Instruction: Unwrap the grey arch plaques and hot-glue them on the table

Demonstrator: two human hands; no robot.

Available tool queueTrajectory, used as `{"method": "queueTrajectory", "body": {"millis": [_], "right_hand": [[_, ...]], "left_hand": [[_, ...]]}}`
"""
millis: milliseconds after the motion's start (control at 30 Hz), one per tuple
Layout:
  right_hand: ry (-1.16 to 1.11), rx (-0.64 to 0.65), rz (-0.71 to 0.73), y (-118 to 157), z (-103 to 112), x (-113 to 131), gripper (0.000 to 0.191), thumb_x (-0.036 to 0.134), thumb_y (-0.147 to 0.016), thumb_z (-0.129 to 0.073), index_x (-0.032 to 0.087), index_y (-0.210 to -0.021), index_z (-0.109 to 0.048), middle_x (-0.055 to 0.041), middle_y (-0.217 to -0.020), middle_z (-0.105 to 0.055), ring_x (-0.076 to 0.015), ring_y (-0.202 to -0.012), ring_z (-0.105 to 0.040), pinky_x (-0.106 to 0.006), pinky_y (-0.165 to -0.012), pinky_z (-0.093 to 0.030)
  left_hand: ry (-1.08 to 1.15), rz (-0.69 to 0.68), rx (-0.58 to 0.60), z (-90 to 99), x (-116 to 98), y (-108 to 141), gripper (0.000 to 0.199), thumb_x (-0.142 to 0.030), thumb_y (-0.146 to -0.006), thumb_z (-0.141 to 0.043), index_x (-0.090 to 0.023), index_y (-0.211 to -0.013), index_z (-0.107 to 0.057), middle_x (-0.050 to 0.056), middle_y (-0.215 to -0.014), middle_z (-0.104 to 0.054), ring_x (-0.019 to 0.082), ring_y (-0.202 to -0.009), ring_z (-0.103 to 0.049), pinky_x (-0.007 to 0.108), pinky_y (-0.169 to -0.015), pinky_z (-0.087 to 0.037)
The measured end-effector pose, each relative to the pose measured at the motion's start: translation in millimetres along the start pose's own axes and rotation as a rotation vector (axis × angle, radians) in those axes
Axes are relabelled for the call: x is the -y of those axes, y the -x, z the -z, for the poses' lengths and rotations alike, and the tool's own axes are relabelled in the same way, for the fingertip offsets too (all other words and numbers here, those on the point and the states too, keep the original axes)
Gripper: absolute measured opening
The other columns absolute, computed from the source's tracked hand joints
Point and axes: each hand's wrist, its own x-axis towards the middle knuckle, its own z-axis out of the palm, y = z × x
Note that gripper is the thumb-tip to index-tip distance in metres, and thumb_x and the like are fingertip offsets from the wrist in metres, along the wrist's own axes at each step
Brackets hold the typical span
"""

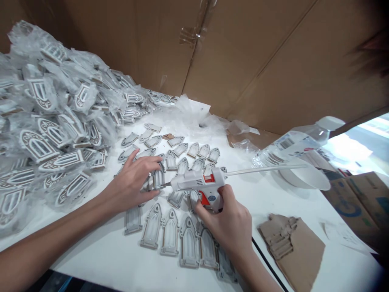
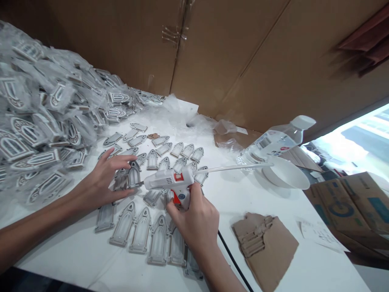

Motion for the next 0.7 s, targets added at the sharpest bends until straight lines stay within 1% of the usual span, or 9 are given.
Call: {"method": "queueTrajectory", "body": {"millis": [233, 367, 500, 700], "right_hand": [[-0.004, 0.016, 0.005, 0.3, -0.8, -0.2, 0.023, 0.038, -0.07, -0.052, 0.02, -0.081, -0.041, 0.0048, -0.05, -0.048, -0.0128, -0.041, -0.046, -0.021, -0.043, -0.028], [-0.005, 0.02, -0.001, 0.6, -1.8, -1.0, 0.022, 0.037, -0.071, -0.051, 0.02, -0.081, -0.041, 0.0045, -0.05, -0.048, -0.013, -0.041, -0.046, -0.021, -0.043, -0.028], [-0.026, 0.058, -0.013, 1.7, -2.5, -3.5, 0.023, 0.038, -0.071, -0.051, 0.021, -0.082, -0.04, 0.0047, -0.051, -0.048, -0.0121, -0.04, -0.044, -0.021, -0.043, -0.028], [-0.061, 0.096, -0.004, 2.1, -2.0, -4.9, 0.02, 0.035, -0.073, -0.049, 0.021, -0.083, -0.039, 0.0053, -0.053, -0.048, -0.0119, -0.04, -0.043, -0.021, -0.044, -0.029]], "left_hand": [[0.003, -0.002, 0.011, 2.6, -4.1, -0.6, 0.04, -0.024, -0.081, -0.062, -0.022, -0.11, -0.035, 0.011, -0.131, -0.051, 0.02, -0.124, -0.048, 0.055, -0.115, -0.012], [0.005, -0.032, -0.017, 0.8, -1.6, -0.2, 0.04, -0.024, -0.08, -0.063, -0.022, -0.11, -0.036, 0.01, -0.13, -0.052, 0.02, -0.123, -0.049, 0.056, -0.115, -0.013], [-0.002, -0.075, -0.043, -1.8, 2.9, 0.0, 0.039, -0.027, -0.08, -0.063, -0.023, -0.109, -0.037, 0.01, -0.128, -0.054, 0.02, -0.121, -0.051, 0.057, -0.115, -0.014], [0.0, -0.063, -0.047, -1.7, 2.5, 0.2, 0.038, -0.027, -0.08, -0.063, -0.023, -0.108, -0.037, 0.01, -0.126, -0.054, 0.02, -0.121, -0.051, 0.057, -0.114, -0.014]]}}
